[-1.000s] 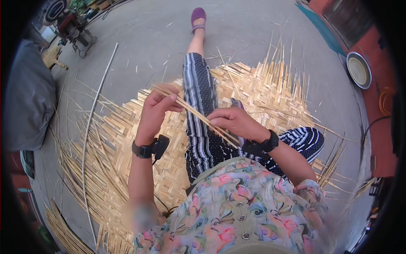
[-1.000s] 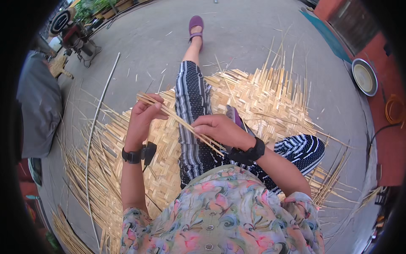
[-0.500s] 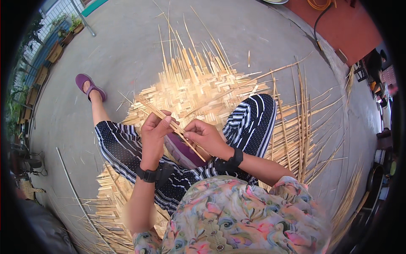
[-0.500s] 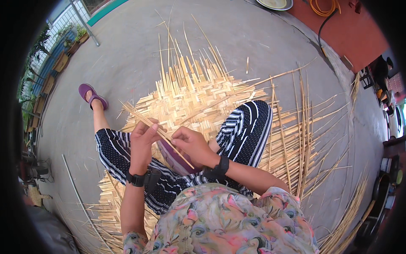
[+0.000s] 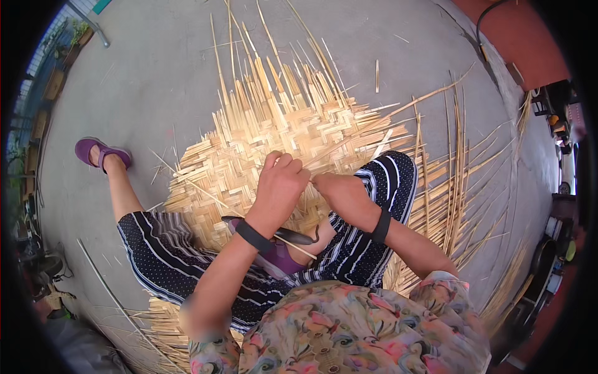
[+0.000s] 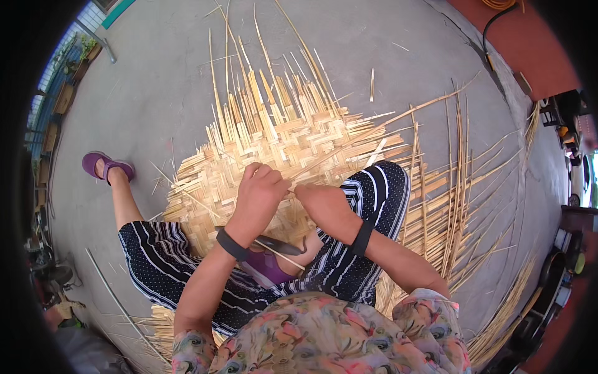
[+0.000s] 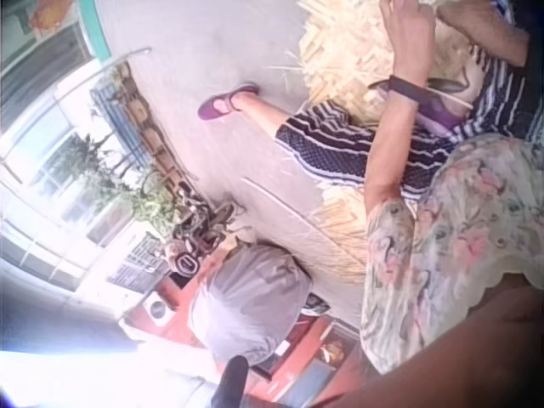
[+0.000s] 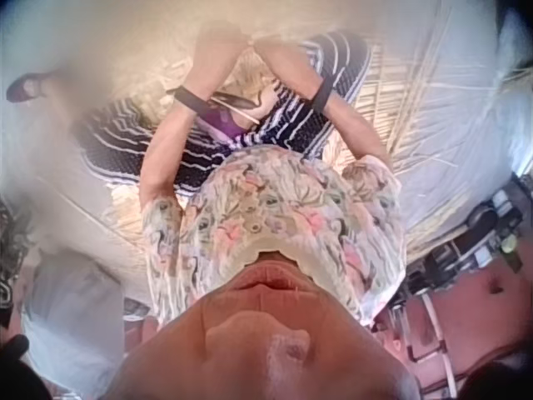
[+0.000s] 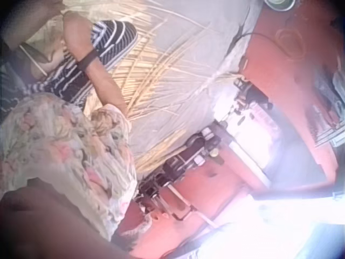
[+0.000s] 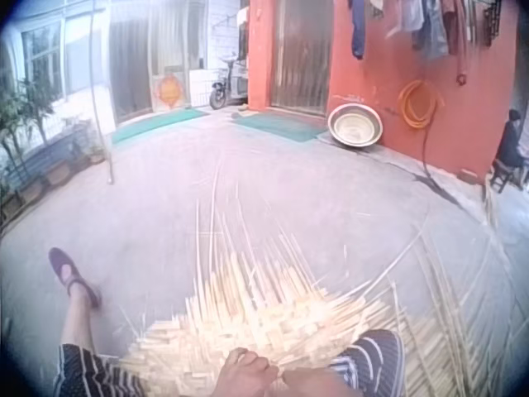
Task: Weaving a bamboo mat while sitting on the floor, using a knife to trim strips.
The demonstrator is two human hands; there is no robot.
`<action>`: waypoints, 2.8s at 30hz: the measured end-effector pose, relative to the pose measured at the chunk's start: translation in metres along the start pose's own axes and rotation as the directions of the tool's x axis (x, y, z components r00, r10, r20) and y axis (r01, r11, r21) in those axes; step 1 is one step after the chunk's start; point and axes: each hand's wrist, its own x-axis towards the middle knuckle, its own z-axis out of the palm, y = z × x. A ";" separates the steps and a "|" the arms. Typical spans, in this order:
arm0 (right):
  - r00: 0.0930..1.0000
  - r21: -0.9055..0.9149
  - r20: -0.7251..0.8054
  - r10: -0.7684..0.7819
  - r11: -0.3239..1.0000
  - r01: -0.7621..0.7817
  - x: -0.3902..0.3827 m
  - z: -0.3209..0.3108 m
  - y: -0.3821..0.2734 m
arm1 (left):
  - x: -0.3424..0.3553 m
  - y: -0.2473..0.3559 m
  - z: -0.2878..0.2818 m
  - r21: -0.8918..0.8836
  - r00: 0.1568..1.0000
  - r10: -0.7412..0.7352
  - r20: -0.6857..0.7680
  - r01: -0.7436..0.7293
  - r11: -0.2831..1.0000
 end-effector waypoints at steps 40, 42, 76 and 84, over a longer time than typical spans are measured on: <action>0.963 0.975 -0.063 0.262 0.224 0.003 0.039 0.061 0.017 | 0.021 -0.059 0.059 -0.903 0.752 -0.502 0.427 0.388 -0.185; 0.947 0.996 0.069 0.312 0.038 -0.085 0.036 0.062 0.014 | 0.019 -0.050 0.060 -0.921 0.707 -0.592 0.387 0.320 -0.221; 0.979 0.081 0.107 -0.172 0.983 0.163 -0.034 0.112 -0.063 | -0.052 -0.073 0.000 -0.952 0.649 -0.758 0.063 0.266 0.149; 0.913 0.122 0.292 -0.286 0.958 0.261 -0.024 0.089 -0.073 | -0.031 -0.072 0.006 -0.970 0.674 -0.737 0.055 0.211 0.121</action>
